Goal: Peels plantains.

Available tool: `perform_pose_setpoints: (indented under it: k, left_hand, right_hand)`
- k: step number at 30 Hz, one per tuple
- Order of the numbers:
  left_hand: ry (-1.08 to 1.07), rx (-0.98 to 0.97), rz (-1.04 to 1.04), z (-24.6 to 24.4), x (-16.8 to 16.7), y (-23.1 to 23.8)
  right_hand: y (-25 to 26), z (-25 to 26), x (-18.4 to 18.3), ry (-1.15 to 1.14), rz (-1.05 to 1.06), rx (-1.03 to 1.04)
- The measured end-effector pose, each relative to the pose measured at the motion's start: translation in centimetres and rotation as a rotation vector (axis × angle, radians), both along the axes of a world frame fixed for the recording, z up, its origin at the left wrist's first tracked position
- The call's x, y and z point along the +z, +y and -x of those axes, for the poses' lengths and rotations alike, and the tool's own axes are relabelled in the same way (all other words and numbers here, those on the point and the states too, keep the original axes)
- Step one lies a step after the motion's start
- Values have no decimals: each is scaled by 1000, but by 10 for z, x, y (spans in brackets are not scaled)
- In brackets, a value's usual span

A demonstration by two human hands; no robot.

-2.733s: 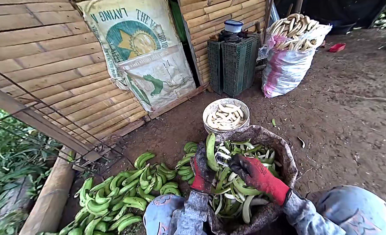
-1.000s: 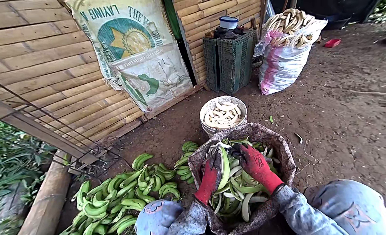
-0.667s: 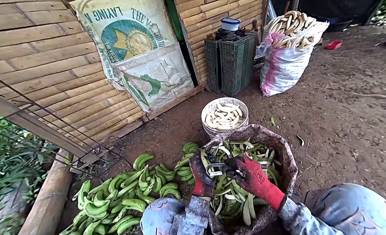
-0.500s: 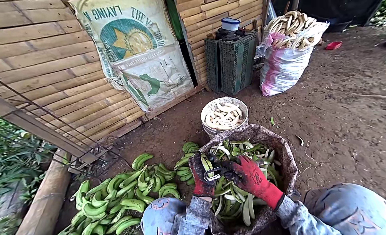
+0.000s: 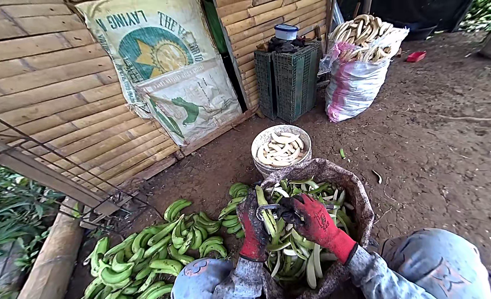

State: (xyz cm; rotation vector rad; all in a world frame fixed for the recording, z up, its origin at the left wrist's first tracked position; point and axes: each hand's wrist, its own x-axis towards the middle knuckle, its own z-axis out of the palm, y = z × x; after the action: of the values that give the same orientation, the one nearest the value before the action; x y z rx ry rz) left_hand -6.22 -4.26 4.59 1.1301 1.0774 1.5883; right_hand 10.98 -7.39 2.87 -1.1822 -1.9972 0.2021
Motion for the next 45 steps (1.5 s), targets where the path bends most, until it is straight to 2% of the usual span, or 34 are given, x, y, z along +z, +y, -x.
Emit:
perform_pose_setpoints:
  k: [3, 5, 9, 11, 12, 14, 16, 20, 22, 25, 26, 28, 31, 33, 35, 37, 39, 41, 43, 45]
  left_hand:
    - [216, -89, -51, 4, 2, -1]
    - [254, -158, -35, 4, 3, -5]
    - [63, -299, 165, -4, 6, -27]
    - [-165, -240, 244, -12, 13, -20]
    - [-185, -165, 234, -12, 16, -9]
    - [-48, 30, 57, -14, 29, 21]
    - [175, 127, -153, -20, 52, 56]
    - [668, 16, -204, -11, 116, 142]
    - [851, 22, -229, 24, 139, 159]
    - [959, 99, -290, 110, 148, 142]
    - [983, 119, -263, 145, 139, 127]
    - [978, 194, -87, 216, 90, 94]
    - [983, 325, 434, 316, -31, 57]
    - [1045, 332, 839, 356, -101, 37]
    - [1053, 336, 1052, 371, -148, 19]
    - [1117, 392, 1032, 377, -176, 16]
    - [1260, 388, 901, 380, -187, 25]
    - [1461, 272, 834, 384, -186, 48]
    - [1657, 108, 876, 387, -186, 80]
    - [1717, -1, 926, 385, -193, 104]
  right_hand:
    - [-2, 1, -7, -25, -62, -24]
    - [-1, 4, -7, 16, -1, -70]
    - [18, -13, 9, 162, 279, -219]
    - [20, -20, 11, 236, 275, -238]
    - [19, -22, 12, 262, 252, -240]
    - [21, -24, 13, 283, 215, -230]
    - [22, -23, 8, 272, 207, -193]
    - [18, -16, -7, 181, 199, -128]
    - [16, -16, -13, 119, 212, -108]
    - [18, -16, -21, 29, 231, -93]
    - [17, -17, -26, 7, 253, -87]
    - [15, -16, -39, -43, 304, -85]
    - [15, -14, -61, -168, 536, -47]
    - [15, -11, -72, -291, 675, -37]
    - [15, -5, -75, -382, 727, -68]
    - [17, 0, -74, -425, 745, -107]
    - [17, 1, -78, -452, 730, -121]
    - [18, 2, -81, -493, 721, -132]
    - [18, 4, -84, -536, 716, -138]
    - [18, 6, -84, -570, 718, -145]
